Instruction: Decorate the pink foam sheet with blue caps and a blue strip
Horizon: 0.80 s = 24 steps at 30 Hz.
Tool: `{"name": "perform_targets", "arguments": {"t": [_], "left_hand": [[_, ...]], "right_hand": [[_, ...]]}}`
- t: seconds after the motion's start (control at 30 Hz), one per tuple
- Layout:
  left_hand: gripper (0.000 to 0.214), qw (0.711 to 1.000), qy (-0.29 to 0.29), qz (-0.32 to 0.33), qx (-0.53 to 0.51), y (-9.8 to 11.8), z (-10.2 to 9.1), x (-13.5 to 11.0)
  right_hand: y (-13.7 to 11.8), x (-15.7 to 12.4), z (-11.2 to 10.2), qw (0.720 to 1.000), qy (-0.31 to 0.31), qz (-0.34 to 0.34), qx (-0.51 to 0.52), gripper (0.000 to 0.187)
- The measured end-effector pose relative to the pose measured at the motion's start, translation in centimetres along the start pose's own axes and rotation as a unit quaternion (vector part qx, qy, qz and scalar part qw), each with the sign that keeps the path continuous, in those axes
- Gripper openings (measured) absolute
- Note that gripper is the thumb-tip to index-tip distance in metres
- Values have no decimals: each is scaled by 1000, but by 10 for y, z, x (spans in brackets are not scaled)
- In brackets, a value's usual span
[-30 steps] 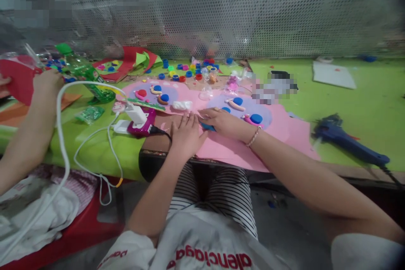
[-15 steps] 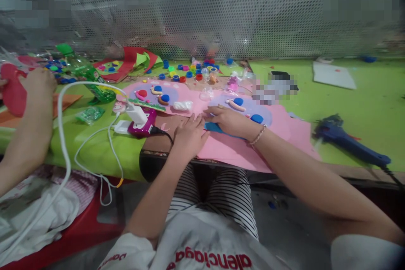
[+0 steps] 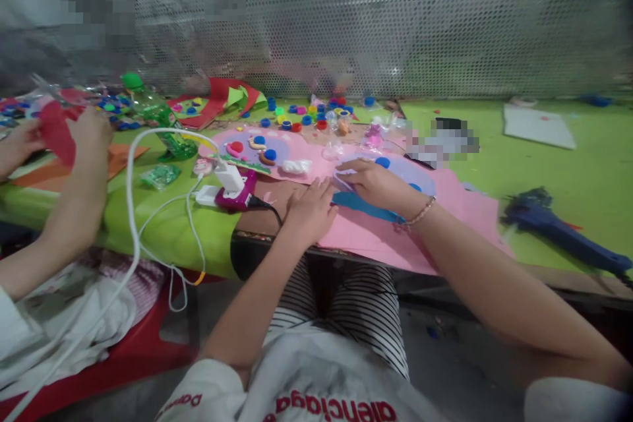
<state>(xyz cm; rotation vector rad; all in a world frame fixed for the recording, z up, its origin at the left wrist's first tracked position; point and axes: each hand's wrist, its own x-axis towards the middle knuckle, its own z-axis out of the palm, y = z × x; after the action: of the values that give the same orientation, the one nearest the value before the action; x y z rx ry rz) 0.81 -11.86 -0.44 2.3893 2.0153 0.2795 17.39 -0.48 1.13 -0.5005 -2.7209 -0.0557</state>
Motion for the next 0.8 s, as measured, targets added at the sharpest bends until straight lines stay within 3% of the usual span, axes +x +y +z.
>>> {"name": "perform_targets", "arguments": {"t": [0.17, 0.43, 0.63, 0.8], "left_hand": [[46, 998, 13, 60, 4, 7, -4, 1], [38, 998, 55, -7, -9, 28, -7, 2], [50, 996, 55, -29, -59, 21, 4, 0], [51, 998, 33, -21, -43, 20, 10, 0]], "right_hand": [[1, 2, 9, 999, 28, 28, 7, 36], [-7, 7, 17, 994, 49, 77, 61, 35], [6, 0, -4, 997, -38, 15, 65, 37], [10, -3, -7, 993, -107, -17, 42, 38]]}}
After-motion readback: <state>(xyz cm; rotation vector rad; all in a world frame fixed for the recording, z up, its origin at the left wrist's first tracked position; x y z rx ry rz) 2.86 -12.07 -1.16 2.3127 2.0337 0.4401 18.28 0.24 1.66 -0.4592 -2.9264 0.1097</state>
